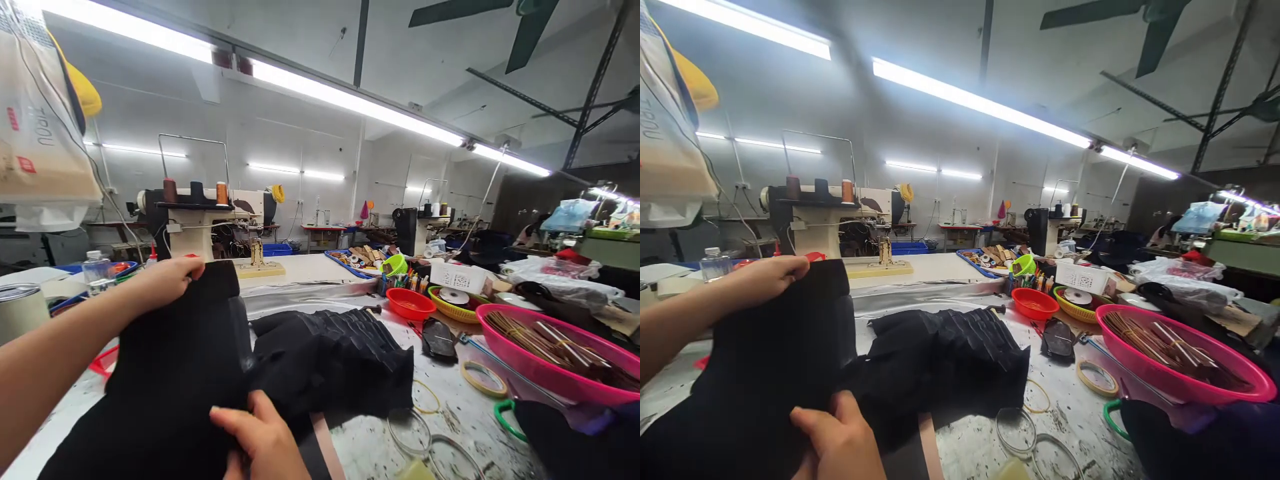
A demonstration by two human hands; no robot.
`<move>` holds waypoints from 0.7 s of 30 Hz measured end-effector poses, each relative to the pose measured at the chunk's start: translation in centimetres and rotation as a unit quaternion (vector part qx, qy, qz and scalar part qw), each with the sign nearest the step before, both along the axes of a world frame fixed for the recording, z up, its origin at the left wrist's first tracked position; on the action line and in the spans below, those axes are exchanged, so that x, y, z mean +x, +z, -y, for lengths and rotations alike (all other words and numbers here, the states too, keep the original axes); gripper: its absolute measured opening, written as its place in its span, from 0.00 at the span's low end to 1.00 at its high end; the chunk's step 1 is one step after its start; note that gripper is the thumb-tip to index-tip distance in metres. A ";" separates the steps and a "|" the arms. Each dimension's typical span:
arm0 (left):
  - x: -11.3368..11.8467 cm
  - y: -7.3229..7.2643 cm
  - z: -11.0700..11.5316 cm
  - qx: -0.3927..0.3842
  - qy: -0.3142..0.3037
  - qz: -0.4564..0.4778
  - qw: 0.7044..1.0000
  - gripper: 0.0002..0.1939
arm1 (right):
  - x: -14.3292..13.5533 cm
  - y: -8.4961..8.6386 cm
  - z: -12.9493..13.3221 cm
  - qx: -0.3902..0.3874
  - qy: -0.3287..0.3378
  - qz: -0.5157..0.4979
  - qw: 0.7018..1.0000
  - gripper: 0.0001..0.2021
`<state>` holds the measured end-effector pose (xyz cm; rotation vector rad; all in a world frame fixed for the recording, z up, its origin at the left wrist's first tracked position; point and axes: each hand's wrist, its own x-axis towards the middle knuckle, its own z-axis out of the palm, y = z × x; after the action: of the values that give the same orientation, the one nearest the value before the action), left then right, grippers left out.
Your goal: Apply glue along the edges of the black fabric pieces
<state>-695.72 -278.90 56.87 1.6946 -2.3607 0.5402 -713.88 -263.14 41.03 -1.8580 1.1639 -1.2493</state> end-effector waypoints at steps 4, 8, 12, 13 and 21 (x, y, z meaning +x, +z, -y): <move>-4.4 -1.5 5.0 -0.019 -0.034 0.108 0.993 0.14 | -1.7 1.2 4.0 0.015 -0.032 -0.188 0.981 0.31; -8.9 -7.3 9.8 0.013 -0.038 0.103 0.994 0.18 | -3.7 -0.7 7.6 0.050 -0.084 -0.327 0.940 0.31; -11.3 -14.0 13.0 0.065 -0.036 0.076 0.994 0.18 | -5.7 -3.9 9.6 0.048 -0.107 -0.381 0.917 0.31; -11.7 -15.4 13.5 0.076 -0.033 0.065 0.994 0.19 | -6.0 -4.7 9.9 0.046 -0.115 -0.386 0.914 0.31; -9.8 -20.2 15.1 0.141 0.025 -0.008 0.990 0.26 | -7.9 -7.3 10.3 0.037 -0.091 -0.425 0.900 0.31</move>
<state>-705.48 -293.96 36.65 1.8671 -2.4863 0.2043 -721.79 -273.45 33.71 -2.3476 1.8231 -0.4157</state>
